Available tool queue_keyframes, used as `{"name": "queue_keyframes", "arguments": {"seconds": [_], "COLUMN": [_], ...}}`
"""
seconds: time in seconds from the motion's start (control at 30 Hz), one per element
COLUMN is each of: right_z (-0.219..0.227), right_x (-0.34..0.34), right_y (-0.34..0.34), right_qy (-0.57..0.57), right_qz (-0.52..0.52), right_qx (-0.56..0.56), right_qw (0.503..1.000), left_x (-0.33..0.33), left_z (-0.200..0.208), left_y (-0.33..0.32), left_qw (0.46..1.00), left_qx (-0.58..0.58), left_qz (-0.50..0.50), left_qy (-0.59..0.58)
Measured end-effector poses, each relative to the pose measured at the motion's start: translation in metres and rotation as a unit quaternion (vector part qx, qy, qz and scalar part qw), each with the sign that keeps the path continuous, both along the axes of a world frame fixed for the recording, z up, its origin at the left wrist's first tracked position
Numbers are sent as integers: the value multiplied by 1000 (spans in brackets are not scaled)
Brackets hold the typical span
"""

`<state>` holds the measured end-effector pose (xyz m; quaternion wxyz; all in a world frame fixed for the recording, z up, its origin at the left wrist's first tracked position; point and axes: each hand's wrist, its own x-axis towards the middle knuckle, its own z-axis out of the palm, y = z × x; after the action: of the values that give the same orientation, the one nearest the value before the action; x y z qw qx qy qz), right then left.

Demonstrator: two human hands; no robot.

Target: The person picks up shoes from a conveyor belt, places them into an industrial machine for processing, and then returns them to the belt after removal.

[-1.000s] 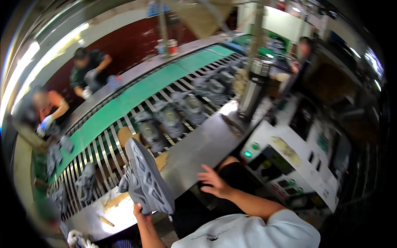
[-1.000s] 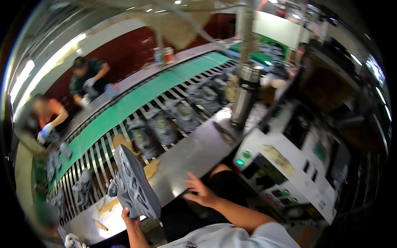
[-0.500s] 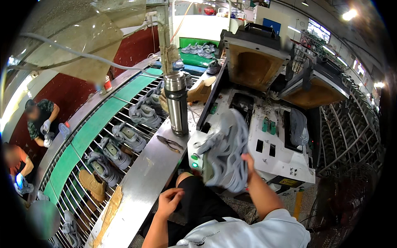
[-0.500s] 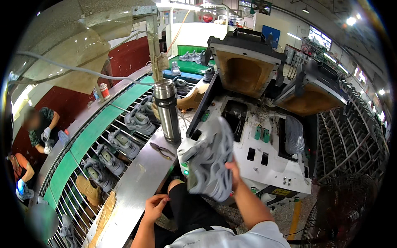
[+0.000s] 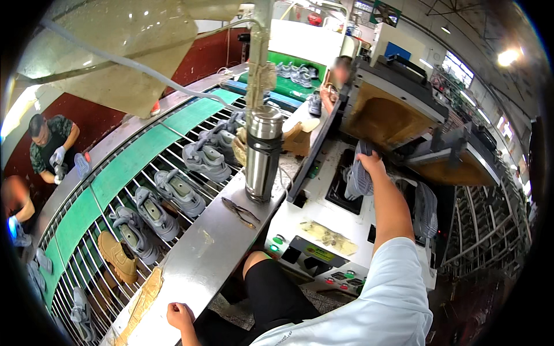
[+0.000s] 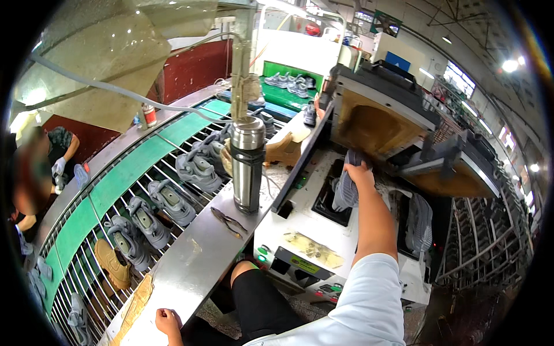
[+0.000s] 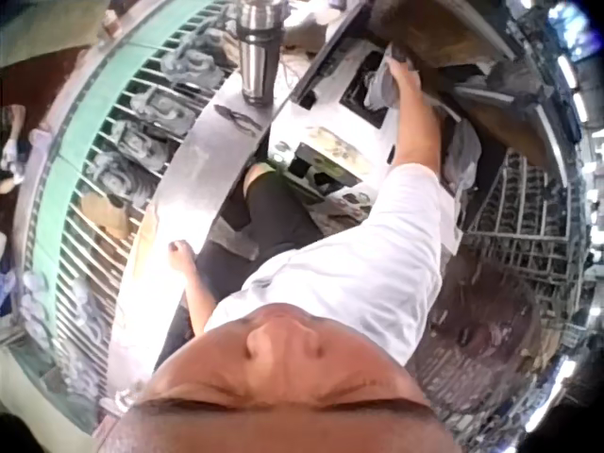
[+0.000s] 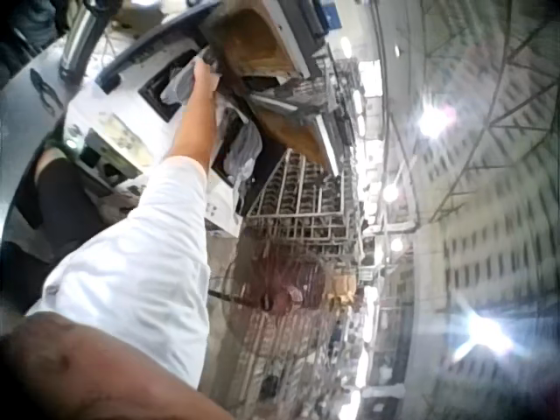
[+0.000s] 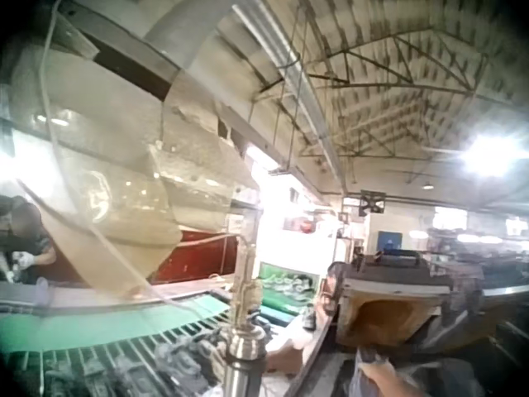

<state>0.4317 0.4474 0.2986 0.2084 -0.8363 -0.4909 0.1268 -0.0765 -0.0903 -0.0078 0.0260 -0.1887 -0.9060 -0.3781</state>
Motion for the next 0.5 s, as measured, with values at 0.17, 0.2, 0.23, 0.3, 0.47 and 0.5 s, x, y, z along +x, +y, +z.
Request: {"name": "queue_keyframes", "arguments": {"seconds": [0.17, 0.2, 0.23, 0.3, 0.47, 0.5], "right_z": [-42, -33, -23, -36, -68, -78], "right_x": [-22, -43, -49, -47, -31, -24], "right_y": [9, -1, -12, -20, -54, -64], "right_qy": [-63, -62, -63, -68, -133, -164], "right_qz": [-17, -16, -11, -23, 0, 35], "right_qx": [-50, -58, -74, -61, -5, 13], "right_qw": [997, 996, 995, 996, 991, 986], "left_x": [0, 2, 2, 0, 5, 2], "left_z": [6, 10, 10, 13, 10, -5], "left_y": [-1, -4, -4, -5, 6, 10], "left_qw": [1000, 999, 999, 999, 999, 996], "left_qx": [-12, -14, -5, -4, 8, 58], "left_qz": [10, 21, 20, 19, 26, 33], "left_qy": [-22, -37, -41, -50, -42, -60]}}
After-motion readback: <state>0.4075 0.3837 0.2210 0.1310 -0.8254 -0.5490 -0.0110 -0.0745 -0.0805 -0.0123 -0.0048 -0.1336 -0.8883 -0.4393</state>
